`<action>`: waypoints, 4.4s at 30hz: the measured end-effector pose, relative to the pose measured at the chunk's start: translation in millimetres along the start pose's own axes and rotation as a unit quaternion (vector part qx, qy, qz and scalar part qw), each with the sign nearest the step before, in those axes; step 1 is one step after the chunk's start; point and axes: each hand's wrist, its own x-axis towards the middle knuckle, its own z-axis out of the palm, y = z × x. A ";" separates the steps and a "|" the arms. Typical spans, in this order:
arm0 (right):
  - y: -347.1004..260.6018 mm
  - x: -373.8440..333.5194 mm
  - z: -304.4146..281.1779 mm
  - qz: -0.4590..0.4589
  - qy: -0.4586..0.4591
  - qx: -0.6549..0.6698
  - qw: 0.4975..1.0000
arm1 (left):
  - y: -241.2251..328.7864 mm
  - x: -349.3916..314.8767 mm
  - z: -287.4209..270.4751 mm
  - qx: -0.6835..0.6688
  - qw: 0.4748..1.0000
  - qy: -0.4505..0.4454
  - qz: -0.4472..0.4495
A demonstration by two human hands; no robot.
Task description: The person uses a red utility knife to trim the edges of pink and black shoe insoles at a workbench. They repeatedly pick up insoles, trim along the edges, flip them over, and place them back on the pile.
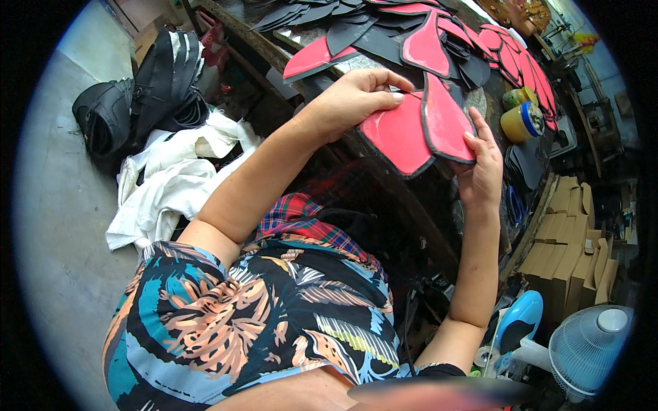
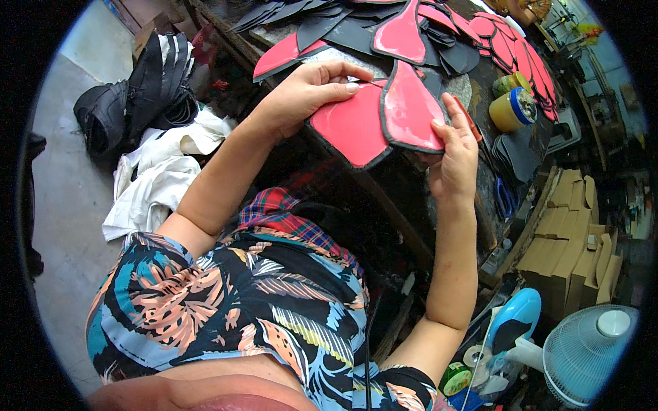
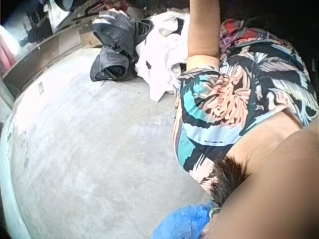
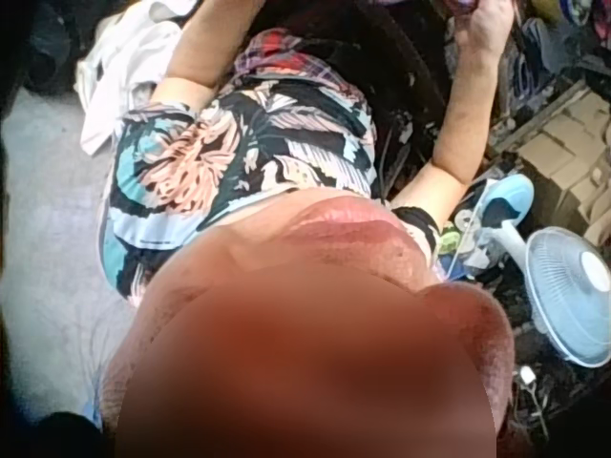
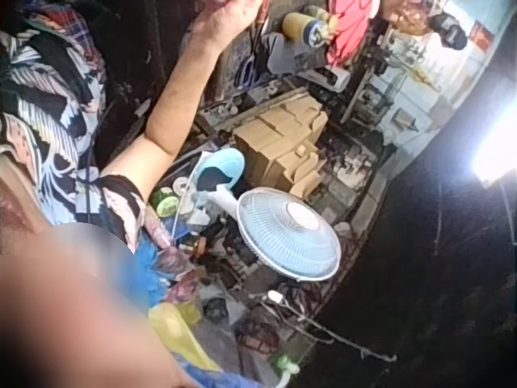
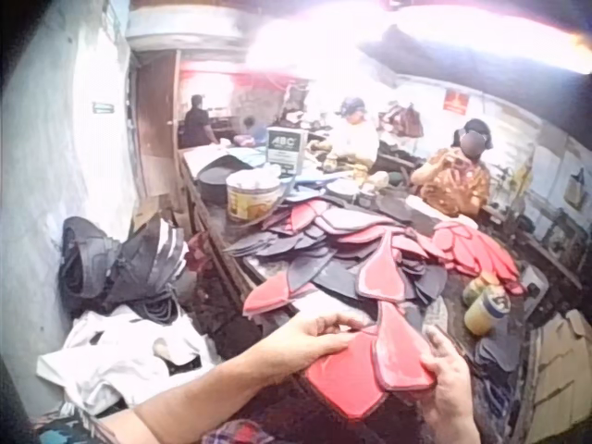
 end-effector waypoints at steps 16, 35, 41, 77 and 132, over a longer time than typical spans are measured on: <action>-61.9 -34.7 -18.2 -0.182 -0.057 -0.005 0.982 | 3.4 -22.9 6.0 0.049 0.993 0.052 0.093; 23.1 -90.5 -23.6 -0.145 0.115 0.213 0.959 | -9.1 -12.8 85.5 0.175 0.966 -0.031 0.188; 25.0 -92.8 -13.2 -0.185 0.114 0.137 0.967 | -12.3 -5.4 85.8 0.419 0.834 0.047 0.355; 14.8 -105.4 17.1 -0.175 0.043 -0.072 0.981 | -4.9 -19.2 91.6 -0.159 0.986 -0.058 0.007; -32.6 8.4 31.1 -0.127 -0.077 -0.261 0.954 | -7.6 52.6 27.9 0.334 0.836 0.171 0.399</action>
